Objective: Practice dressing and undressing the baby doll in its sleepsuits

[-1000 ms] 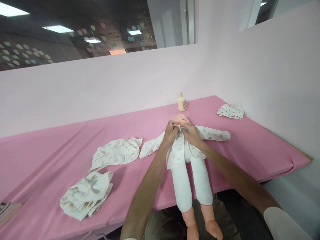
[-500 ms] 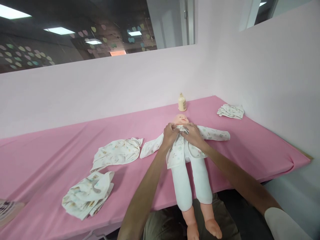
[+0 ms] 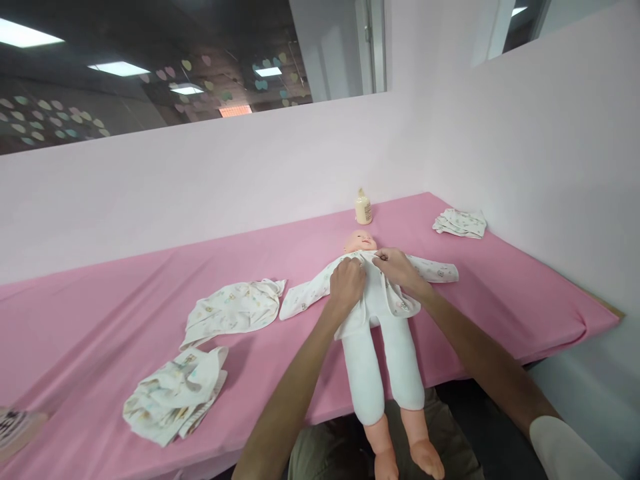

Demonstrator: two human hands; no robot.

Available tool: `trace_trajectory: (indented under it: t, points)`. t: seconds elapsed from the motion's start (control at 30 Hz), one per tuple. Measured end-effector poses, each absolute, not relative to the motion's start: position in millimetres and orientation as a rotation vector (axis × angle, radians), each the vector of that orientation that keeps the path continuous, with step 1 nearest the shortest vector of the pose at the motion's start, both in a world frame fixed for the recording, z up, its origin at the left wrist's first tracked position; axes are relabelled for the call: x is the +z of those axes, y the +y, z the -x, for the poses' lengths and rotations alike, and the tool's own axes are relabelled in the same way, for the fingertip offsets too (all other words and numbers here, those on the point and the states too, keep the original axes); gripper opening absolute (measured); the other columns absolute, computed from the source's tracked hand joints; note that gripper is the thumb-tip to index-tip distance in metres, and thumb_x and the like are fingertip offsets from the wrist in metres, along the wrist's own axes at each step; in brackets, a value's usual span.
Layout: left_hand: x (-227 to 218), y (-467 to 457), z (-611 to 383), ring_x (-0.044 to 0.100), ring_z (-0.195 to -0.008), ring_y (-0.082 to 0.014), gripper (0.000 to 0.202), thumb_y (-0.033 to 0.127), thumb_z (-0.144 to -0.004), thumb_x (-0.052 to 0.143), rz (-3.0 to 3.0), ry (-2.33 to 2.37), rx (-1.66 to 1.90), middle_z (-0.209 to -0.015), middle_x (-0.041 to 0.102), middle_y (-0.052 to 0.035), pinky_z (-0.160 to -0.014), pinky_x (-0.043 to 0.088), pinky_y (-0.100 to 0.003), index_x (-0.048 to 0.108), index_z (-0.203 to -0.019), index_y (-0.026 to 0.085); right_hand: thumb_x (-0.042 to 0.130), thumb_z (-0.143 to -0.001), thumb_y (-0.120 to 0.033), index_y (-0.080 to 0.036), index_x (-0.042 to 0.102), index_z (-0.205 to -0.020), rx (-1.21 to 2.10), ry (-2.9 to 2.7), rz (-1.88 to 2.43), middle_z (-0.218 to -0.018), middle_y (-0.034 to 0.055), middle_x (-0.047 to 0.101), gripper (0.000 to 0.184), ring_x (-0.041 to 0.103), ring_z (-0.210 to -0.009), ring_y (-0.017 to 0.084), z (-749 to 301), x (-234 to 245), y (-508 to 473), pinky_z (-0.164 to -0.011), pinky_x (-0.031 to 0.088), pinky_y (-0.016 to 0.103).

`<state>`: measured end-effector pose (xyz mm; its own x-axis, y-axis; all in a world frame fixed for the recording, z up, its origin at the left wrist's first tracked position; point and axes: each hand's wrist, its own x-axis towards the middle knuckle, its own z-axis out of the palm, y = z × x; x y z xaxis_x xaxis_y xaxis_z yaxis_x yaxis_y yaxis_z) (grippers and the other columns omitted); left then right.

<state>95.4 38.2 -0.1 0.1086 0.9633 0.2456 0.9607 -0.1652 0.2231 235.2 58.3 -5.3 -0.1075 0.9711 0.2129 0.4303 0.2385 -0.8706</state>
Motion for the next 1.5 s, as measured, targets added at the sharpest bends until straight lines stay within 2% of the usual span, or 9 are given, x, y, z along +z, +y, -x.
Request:
trace_trajectory:
  t: [0.17, 0.33, 0.43, 0.83, 1.13, 1.33, 1.5]
  points:
    - [-5.0, 43.5, -89.2, 0.058, -0.081, -0.0212, 0.019, 0.017, -0.090, 0.039, -2.140, 1.987, 0.900, -0.083, 0.062, -0.0061, -0.068, 0.037, -0.031, 0.050, -0.074, 0.020, 0.046, -0.075, -0.025, -0.020, 0.041, -0.060, 0.814, -1.598, 1.243, -0.057, -0.0061, 0.034, 0.016, 0.032, -0.056, 0.010, -227.8, -11.9, 58.0, -0.052, 0.023, 0.025]
    - [-6.2, 41.3, -86.4, 0.059, -0.089, -0.0225, 0.012, 0.015, -0.087, 0.042, -2.037, 1.981, 1.166, -0.091, 0.065, -0.0074, -0.075, 0.039, -0.031, 0.053, -0.086, 0.020, 0.046, -0.076, -0.025, -0.019, 0.054, -0.067, 0.738, -1.548, 1.258, -0.060, -0.0042, 0.048, 0.014, 0.043, -0.060, 0.013, -220.2, -15.3, 58.4, -0.056, 0.030, 0.025]
    - [-5.1, 40.2, -83.8, 0.059, -0.086, -0.0222, 0.011, 0.015, -0.086, 0.044, -2.020, 2.012, 1.219, -0.089, 0.065, -0.0067, -0.074, 0.039, -0.031, 0.053, -0.085, 0.020, 0.047, -0.077, -0.026, -0.018, 0.058, -0.070, 0.717, -1.535, 1.242, -0.063, -0.0027, 0.054, 0.015, 0.047, -0.062, 0.014, -217.8, -15.5, 58.1, -0.058, 0.032, 0.025]
    - [-14.7, 40.9, -98.8, 0.058, -0.078, -0.0209, 0.009, 0.017, -0.088, 0.051, -2.084, 1.910, 1.135, -0.084, 0.064, -0.0046, -0.066, 0.034, -0.029, 0.047, -0.081, 0.021, 0.047, -0.081, -0.024, -0.017, 0.066, -0.076, 0.692, -1.542, 1.166, -0.071, 0.0002, 0.065, 0.020, 0.053, -0.066, 0.015, -211.8, -16.4, 52.3, -0.062, 0.039, 0.026]
    - [-14.2, 41.0, -95.1, 0.057, -0.075, -0.0196, 0.011, 0.020, -0.090, 0.049, -2.148, 1.933, 1.121, -0.082, 0.065, -0.0046, -0.064, 0.031, -0.029, 0.053, -0.080, 0.020, 0.046, -0.081, -0.019, -0.018, 0.069, -0.081, 0.665, -1.550, 1.141, -0.078, 0.0011, 0.070, 0.023, 0.057, -0.071, 0.015, -211.6, -19.0, 52.1, -0.067, 0.041, 0.026]
    - [-14.2, 40.4, -93.0, 0.057, -0.073, -0.0188, 0.020, 0.020, -0.092, 0.046, -2.227, 1.940, 1.068, -0.080, 0.065, -0.0064, -0.065, 0.031, -0.029, 0.058, -0.076, 0.019, 0.048, -0.081, -0.019, -0.018, 0.069, -0.080, 0.648, -1.548, 1.164, -0.077, 0.0010, 0.070, 0.021, 0.057, -0.070, 0.015, -210.5, -19.8, 52.1, -0.067, 0.041, 0.026]
    - [-15.6, 39.5, -94.7, 0.059, -0.079, -0.0213, 0.019, 0.017, -0.092, 0.044, -2.331, 1.990, 0.962, -0.089, 0.067, -0.0096, -0.067, 0.033, -0.030, 0.060, -0.083, 0.018, 0.046, -0.082, -0.016, -0.019, 0.069, -0.081, 0.632, -1.569, 1.150, -0.086, 0.0023, 0.073, 0.023, 0.061, -0.077, 0.017, -209.3, -20.9, 52.2, -0.073, 0.043, 0.028]
